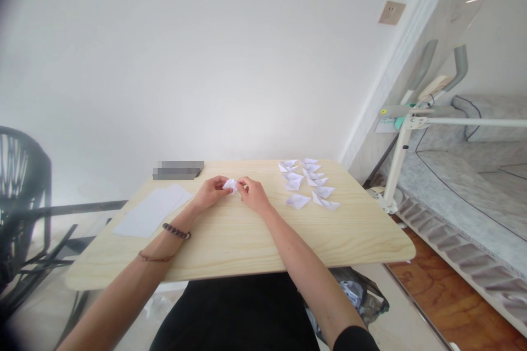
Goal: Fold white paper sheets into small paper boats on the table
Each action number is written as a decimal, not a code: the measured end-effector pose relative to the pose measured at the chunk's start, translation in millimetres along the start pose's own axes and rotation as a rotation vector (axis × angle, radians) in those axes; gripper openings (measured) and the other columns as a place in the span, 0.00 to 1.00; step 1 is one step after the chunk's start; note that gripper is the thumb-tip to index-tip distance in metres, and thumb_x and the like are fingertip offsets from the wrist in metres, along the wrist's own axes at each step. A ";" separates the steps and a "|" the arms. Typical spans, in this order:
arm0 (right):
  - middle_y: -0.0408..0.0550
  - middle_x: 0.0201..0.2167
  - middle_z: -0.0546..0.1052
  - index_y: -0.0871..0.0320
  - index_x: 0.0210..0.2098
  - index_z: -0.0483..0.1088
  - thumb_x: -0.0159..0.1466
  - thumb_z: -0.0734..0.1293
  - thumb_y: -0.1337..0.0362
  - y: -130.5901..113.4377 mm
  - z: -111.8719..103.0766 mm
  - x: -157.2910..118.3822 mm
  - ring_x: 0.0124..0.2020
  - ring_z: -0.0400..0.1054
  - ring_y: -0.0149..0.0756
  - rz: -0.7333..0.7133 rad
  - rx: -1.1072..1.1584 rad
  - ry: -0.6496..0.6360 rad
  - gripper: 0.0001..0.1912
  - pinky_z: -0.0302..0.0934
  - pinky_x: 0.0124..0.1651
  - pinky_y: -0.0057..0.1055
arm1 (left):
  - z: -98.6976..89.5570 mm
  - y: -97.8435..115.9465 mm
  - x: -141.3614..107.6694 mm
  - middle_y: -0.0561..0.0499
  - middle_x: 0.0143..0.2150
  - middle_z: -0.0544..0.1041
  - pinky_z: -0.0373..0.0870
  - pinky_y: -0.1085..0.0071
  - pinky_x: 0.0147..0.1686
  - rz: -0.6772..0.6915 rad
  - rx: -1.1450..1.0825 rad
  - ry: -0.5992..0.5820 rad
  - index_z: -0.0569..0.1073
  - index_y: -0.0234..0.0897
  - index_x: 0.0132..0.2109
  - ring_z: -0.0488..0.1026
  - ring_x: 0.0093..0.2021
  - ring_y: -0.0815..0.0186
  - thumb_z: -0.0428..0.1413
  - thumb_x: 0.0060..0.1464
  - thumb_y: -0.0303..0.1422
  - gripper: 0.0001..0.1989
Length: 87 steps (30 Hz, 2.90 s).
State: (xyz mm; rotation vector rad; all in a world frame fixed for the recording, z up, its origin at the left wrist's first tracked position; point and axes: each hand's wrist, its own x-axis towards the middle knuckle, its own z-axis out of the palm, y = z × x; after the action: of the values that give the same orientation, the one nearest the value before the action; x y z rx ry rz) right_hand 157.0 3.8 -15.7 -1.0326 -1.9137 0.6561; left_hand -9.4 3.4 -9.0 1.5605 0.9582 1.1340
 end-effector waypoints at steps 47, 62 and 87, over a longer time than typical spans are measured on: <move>0.42 0.28 0.72 0.57 0.34 0.65 0.58 0.57 0.57 3.4 0.5 1.2 0.16 0.64 0.23 -0.009 0.023 -0.039 0.12 0.57 0.22 0.22 | -4.2 0.8 1.7 0.49 0.30 0.72 0.65 0.71 0.32 0.029 0.083 0.034 0.70 0.30 0.33 0.67 0.31 0.68 0.53 0.45 0.40 0.14; 0.42 0.25 0.72 0.58 0.32 0.65 0.57 0.58 0.57 0.2 -1.0 -0.2 0.16 0.62 0.23 0.024 0.010 -0.013 0.11 0.56 0.22 0.21 | 0.8 0.2 -2.5 0.48 0.34 0.73 0.64 0.68 0.37 -0.004 0.116 -0.043 0.68 0.31 0.37 0.70 0.35 0.65 0.56 0.41 0.40 0.18; 0.43 0.25 0.72 0.58 0.32 0.66 0.57 0.58 0.58 1.3 -0.2 0.7 0.18 0.63 0.25 0.017 -0.024 0.030 0.11 0.57 0.24 0.22 | 3.3 4.7 -4.2 0.47 0.30 0.72 0.67 0.74 0.21 -0.041 0.144 -0.037 0.68 0.31 0.38 0.68 0.25 0.70 0.56 0.41 0.40 0.19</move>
State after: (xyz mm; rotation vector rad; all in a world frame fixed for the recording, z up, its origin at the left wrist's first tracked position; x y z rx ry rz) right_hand 157.6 5.1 -16.3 -1.0688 -1.8934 0.6254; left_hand -7.1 -2.5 -5.8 1.6637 1.0615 1.0227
